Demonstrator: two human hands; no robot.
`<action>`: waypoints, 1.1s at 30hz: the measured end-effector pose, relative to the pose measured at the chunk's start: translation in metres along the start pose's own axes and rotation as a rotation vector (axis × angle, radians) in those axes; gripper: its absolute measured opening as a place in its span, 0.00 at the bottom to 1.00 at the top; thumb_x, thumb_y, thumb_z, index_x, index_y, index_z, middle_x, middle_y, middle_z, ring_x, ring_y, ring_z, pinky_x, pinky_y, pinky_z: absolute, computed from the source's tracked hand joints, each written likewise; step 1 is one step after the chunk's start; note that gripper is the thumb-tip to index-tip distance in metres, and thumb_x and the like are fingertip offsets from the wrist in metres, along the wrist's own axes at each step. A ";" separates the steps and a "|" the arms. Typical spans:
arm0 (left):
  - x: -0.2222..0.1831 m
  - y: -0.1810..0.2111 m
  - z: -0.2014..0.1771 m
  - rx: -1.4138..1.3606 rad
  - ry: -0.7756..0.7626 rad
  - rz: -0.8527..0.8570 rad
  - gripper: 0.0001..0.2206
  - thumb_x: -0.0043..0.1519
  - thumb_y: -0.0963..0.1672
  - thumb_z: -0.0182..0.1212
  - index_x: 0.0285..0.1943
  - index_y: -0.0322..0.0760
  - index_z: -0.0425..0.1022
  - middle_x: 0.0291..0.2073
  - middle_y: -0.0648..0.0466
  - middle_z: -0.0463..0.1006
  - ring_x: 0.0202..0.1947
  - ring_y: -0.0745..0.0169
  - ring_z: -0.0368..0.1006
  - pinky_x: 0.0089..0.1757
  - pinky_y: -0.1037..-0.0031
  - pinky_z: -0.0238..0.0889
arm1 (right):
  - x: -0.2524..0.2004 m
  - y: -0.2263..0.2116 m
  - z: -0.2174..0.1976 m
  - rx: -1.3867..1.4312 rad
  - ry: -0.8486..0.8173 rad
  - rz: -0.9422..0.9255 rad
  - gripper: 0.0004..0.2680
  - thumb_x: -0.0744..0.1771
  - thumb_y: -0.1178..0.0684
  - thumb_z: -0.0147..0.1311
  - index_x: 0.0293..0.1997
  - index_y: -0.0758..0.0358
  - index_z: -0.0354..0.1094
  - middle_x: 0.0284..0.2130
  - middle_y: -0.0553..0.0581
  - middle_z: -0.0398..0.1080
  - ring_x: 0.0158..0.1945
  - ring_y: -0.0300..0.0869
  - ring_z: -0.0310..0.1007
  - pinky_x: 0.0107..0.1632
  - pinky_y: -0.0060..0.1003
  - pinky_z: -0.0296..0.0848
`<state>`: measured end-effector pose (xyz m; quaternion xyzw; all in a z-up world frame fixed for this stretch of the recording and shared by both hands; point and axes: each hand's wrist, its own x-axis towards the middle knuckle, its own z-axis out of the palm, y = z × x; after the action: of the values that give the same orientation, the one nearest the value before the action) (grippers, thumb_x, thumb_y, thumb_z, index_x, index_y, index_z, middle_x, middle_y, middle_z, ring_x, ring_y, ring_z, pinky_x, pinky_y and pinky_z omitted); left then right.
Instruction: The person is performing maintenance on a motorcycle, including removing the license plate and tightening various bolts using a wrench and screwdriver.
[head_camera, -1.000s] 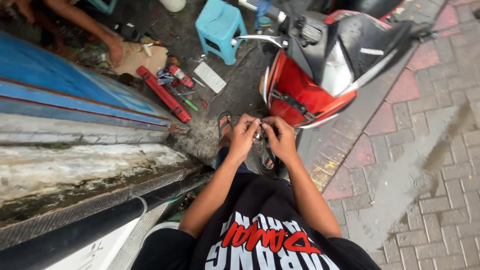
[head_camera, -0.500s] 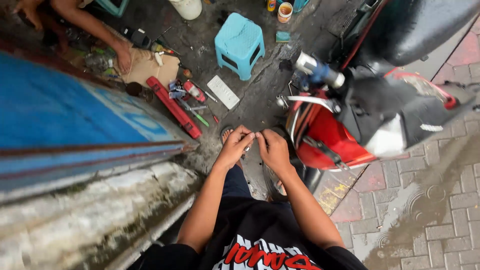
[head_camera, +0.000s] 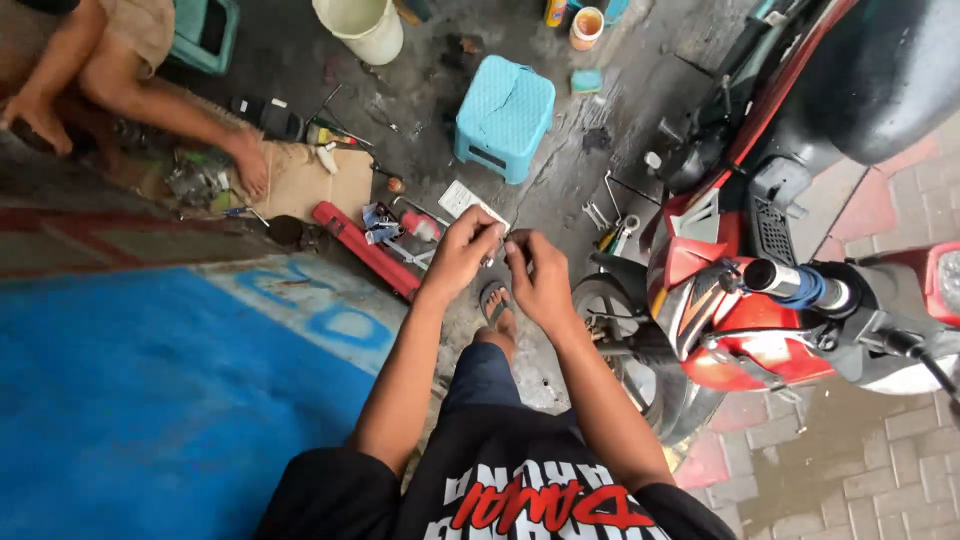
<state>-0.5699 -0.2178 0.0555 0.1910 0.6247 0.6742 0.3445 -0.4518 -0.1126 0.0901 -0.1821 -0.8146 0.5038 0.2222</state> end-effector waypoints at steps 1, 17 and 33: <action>-0.002 -0.004 -0.006 -0.002 -0.013 -0.006 0.04 0.67 0.39 0.57 0.39 0.31 0.72 0.16 0.53 0.67 0.18 0.70 0.64 0.24 0.81 0.59 | -0.002 -0.004 0.004 -0.006 0.009 0.009 0.03 0.71 0.60 0.50 0.40 0.66 0.68 0.22 0.62 0.71 0.25 0.56 0.73 0.26 0.43 0.69; -0.024 0.002 0.008 -0.141 -0.173 -0.061 0.05 0.69 0.42 0.57 0.45 0.32 0.70 0.19 0.54 0.69 0.21 0.70 0.66 0.25 0.80 0.60 | -0.033 -0.029 -0.011 -0.239 -0.016 0.036 0.03 0.70 0.59 0.53 0.38 0.65 0.68 0.23 0.62 0.72 0.28 0.60 0.74 0.30 0.46 0.71; -0.059 -0.023 0.113 -0.218 -0.343 -0.260 0.08 0.73 0.44 0.42 0.53 0.38 0.65 0.18 0.59 0.58 0.17 0.75 0.52 0.20 0.87 0.48 | -0.093 -0.008 -0.102 -0.517 0.092 -0.058 0.05 0.71 0.54 0.49 0.40 0.63 0.65 0.23 0.60 0.67 0.30 0.61 0.73 0.32 0.51 0.72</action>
<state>-0.4467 -0.1795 0.0601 0.1827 0.4999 0.6453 0.5480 -0.3187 -0.0888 0.1205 -0.2319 -0.9103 0.2635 0.2195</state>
